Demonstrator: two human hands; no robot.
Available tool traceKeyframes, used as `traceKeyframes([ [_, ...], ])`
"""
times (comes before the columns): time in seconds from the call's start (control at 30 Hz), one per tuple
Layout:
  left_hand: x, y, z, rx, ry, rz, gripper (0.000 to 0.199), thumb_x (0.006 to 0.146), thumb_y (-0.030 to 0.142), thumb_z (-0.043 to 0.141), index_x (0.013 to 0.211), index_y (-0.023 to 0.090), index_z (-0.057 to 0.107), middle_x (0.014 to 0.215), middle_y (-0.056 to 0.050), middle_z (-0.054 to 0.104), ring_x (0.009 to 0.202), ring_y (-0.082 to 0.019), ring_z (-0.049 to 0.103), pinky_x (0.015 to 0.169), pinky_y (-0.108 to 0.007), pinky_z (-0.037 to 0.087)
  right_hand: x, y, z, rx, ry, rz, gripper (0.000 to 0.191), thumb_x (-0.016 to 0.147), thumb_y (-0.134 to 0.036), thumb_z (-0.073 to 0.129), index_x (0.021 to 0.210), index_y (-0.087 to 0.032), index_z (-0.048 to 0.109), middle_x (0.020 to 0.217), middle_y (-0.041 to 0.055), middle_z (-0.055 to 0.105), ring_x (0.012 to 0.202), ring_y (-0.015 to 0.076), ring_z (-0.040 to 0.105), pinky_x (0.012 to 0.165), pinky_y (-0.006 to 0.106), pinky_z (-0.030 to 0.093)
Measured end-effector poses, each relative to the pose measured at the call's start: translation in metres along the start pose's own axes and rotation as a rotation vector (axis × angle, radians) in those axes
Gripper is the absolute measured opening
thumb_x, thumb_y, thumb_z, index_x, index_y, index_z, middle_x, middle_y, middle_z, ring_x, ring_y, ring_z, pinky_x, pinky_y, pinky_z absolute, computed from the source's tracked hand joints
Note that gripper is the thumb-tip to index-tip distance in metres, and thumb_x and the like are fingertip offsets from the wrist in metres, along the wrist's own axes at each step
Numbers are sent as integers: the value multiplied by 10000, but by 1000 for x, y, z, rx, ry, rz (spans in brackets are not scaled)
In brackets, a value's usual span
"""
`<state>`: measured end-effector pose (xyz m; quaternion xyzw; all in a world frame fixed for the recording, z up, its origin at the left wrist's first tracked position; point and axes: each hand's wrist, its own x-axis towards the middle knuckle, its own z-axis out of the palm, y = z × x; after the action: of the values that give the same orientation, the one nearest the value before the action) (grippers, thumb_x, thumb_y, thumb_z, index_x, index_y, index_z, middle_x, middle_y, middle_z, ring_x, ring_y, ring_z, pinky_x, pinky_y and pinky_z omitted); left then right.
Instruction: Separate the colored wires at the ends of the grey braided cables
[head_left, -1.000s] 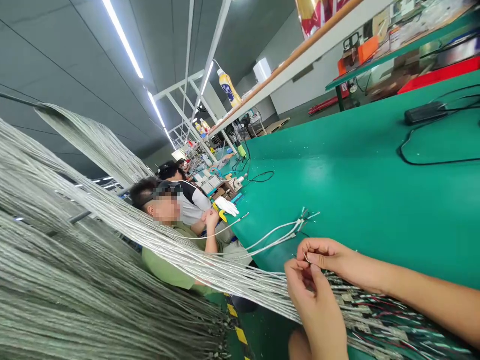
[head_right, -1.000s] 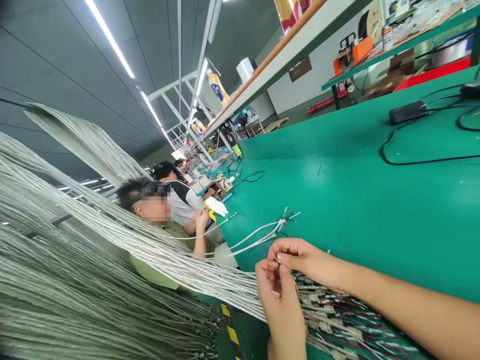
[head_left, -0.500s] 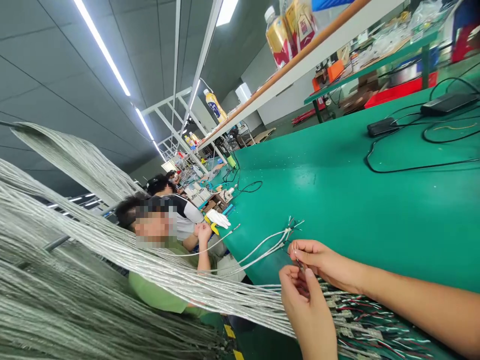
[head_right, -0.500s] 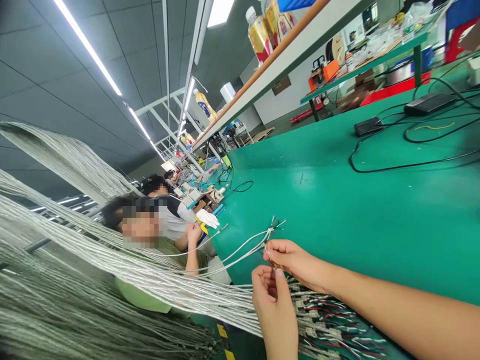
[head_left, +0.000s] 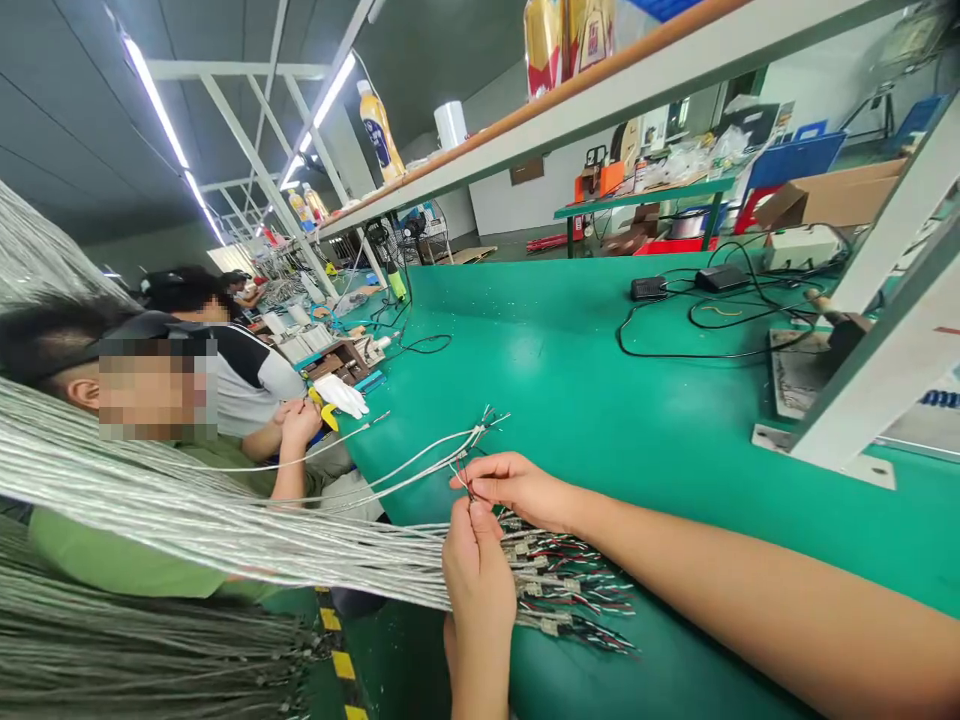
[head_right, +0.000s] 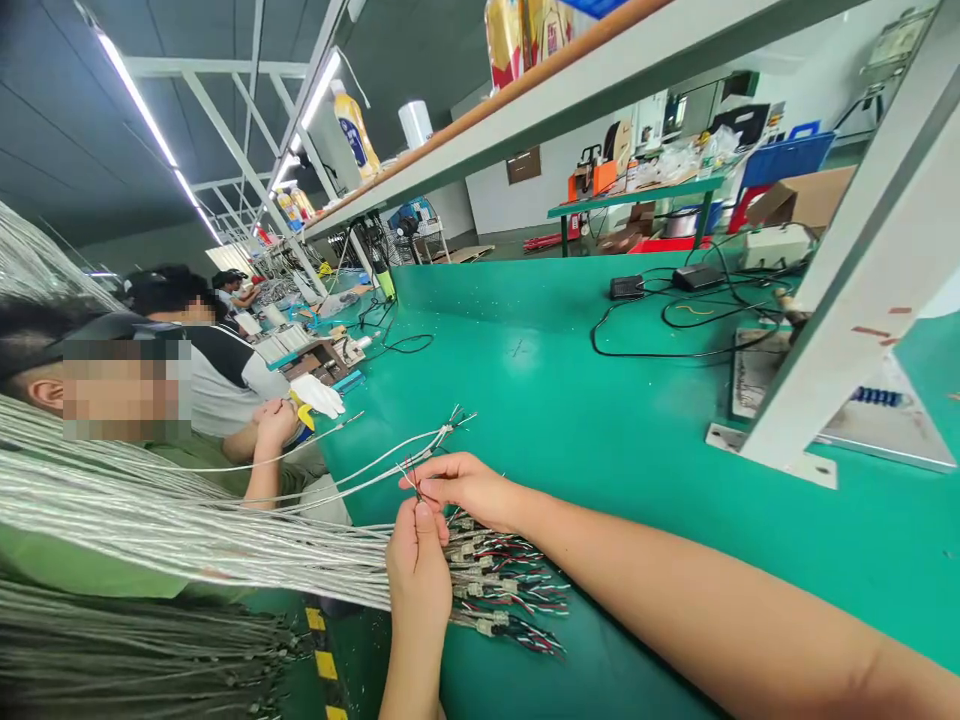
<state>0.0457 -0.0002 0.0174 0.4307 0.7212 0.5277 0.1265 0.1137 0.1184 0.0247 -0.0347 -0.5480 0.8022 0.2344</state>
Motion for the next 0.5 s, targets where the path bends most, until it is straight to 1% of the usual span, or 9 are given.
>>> traceKeyframes([
  [0.07,0,0,0,-4,10,11,432,1008,500,277,751,209,466,658,13,494,626,-154,476,615,-257,322,0,0,0,3,-25,-5,396,805,-455,744,1054,-149,710,610,-24,617,470,113,542,535,263,441],
  [0.23,1,-2,0,-9,22,26,424,1012,485,280,755,208,473,655,19,487,620,-144,470,611,-247,336,1,-2,-1,5,-26,-20,362,827,-427,732,1051,-144,698,574,-37,615,462,116,566,582,270,459],
  [0.37,1,-2,1,-21,23,37,400,1007,470,316,762,206,492,644,18,500,598,-142,471,584,-244,334,1,-1,-1,-8,-34,-24,342,834,-426,726,1043,-158,691,577,-46,600,465,115,571,545,255,449],
  [0.5,-1,0,1,-37,46,60,399,1010,449,325,754,198,502,642,14,519,597,-136,487,591,-243,351,0,0,1,-7,-20,-43,310,782,-411,776,940,-172,657,730,-22,646,466,107,575,491,250,445],
])
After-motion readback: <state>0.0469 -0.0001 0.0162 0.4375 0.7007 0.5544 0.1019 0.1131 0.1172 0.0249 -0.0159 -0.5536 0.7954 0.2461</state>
